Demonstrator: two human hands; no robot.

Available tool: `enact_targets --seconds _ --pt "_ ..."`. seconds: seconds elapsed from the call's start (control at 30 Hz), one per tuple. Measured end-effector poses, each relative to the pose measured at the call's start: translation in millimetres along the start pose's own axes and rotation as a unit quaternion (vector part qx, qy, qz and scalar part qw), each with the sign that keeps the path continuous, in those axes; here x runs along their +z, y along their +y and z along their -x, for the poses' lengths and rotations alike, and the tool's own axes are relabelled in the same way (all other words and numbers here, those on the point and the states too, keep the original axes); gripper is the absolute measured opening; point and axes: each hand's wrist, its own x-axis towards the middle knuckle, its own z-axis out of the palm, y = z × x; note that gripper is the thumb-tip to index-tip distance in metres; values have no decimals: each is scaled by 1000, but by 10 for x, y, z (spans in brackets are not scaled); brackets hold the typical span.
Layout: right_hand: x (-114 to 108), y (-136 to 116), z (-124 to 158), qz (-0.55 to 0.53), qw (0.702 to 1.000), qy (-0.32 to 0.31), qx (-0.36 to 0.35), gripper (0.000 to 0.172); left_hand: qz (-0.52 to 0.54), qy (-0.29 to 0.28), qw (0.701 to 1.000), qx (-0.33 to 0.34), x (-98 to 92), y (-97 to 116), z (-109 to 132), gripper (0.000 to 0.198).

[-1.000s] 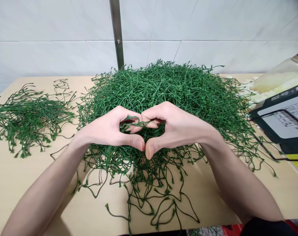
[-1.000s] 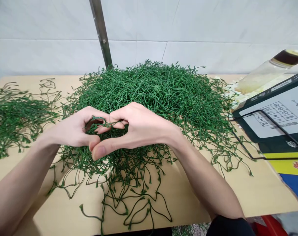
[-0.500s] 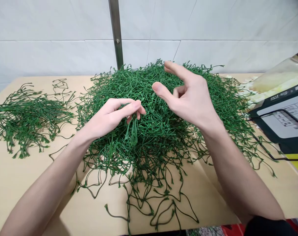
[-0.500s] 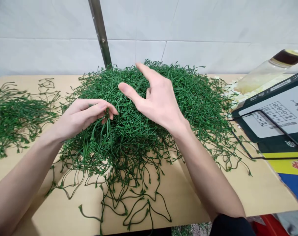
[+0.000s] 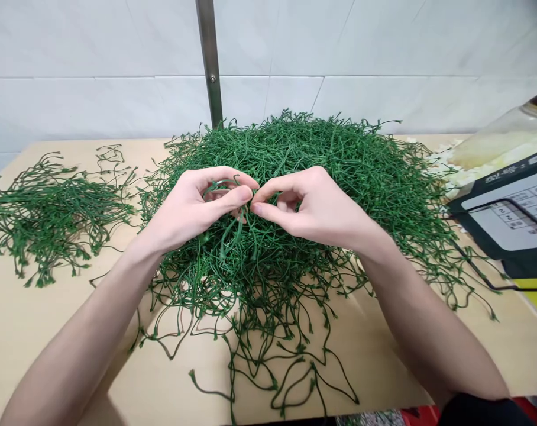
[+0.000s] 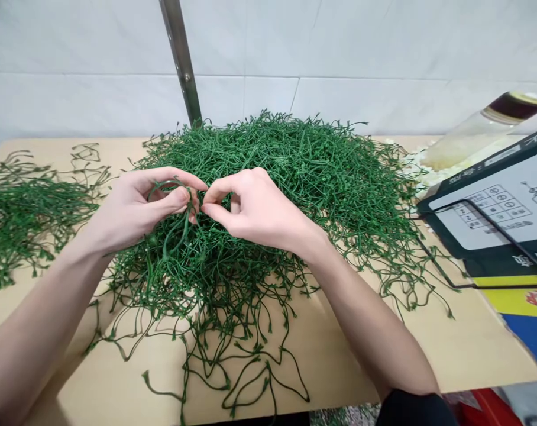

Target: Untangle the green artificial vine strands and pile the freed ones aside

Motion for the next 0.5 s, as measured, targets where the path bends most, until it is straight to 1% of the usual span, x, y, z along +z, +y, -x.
enact_targets --seconds 0.13,0.23,0.33,0.43,0.5 --pt "1 -7 -11 -24 1000 11 14 16 13 -9 1000 -5 -33 -20 -7 23" --pt "-4 -18 -13 -37 999 5 20 21 -18 21 1000 -5 -26 -33 -14 24" --pt "-7 -9 -10 -31 999 0 16 18 -38 42 998 -7 -16 -41 -20 23" --pt "-12 12 -5 -25 1000 4 5 16 -23 43 999 -12 -19 -41 -22 22" --pt "-16 23 -1 -20 1000 -7 4 16 -8 43 999 -12 -25 -37 -22 21"
